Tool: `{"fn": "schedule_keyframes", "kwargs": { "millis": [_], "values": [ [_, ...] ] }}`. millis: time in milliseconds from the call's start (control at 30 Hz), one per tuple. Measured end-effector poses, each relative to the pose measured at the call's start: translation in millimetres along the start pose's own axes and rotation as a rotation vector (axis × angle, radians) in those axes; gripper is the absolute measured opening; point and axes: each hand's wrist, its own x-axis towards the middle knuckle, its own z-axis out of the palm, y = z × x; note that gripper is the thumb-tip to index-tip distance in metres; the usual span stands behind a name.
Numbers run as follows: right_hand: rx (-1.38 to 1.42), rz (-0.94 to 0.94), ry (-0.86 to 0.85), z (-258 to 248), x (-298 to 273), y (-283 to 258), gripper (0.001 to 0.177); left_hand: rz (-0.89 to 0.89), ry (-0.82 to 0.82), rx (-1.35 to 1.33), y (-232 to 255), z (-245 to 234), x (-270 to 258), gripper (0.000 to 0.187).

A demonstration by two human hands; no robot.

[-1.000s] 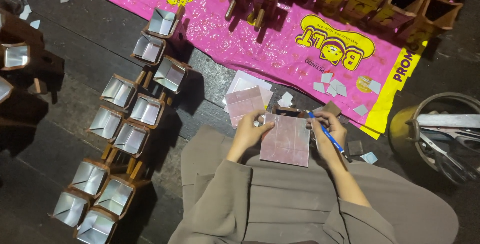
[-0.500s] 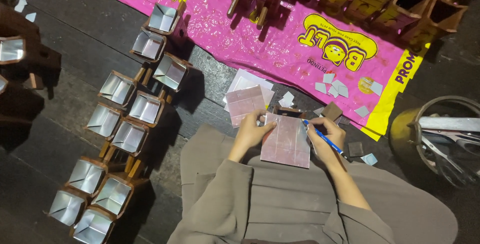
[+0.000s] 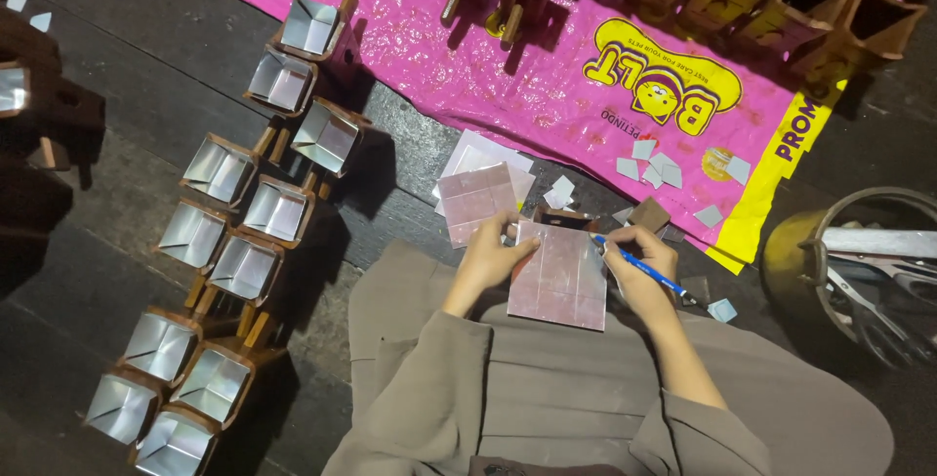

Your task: Lining the interior of small wooden boxes with reflective paper using scissors and adhesive.

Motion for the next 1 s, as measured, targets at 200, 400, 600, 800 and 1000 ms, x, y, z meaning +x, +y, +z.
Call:
{"fn": "schedule_keyframes", "kwargs": {
  "millis": [200, 400, 600, 800, 1000],
  "values": [
    [0.253, 0.057, 0.077, 4.7, 1.0, 25.2, 0.004, 0.004, -0.004, -0.032, -0.4, -0.3, 2.3, 0.043],
    [0.238, -0.078, 0.135, -0.4, -6.6, -4.9, 0.017, 0.010, -0.010, -0.045, 0.2, -1.0, -0.5, 0.041],
    [0.366, 0.048, -0.188, 38.2, -17.6, -9.0, 0.018, 0.050, -0.058, -0.058, -14.1, 1.1, 8.1, 0.045],
    [0.215, 0.102, -0.213, 36.3, -9.1, -20.9, 0.013, 0.034, -0.077, -0.088, -4.3, -2.8, 1.7, 0.046],
    [0.181, 0.135, -0.226, 42.3, -5.7, -21.3, 0.014, 0.047, -0.085, -0.068, -12.6, -1.8, 9.2, 0.046]
  ]
}}
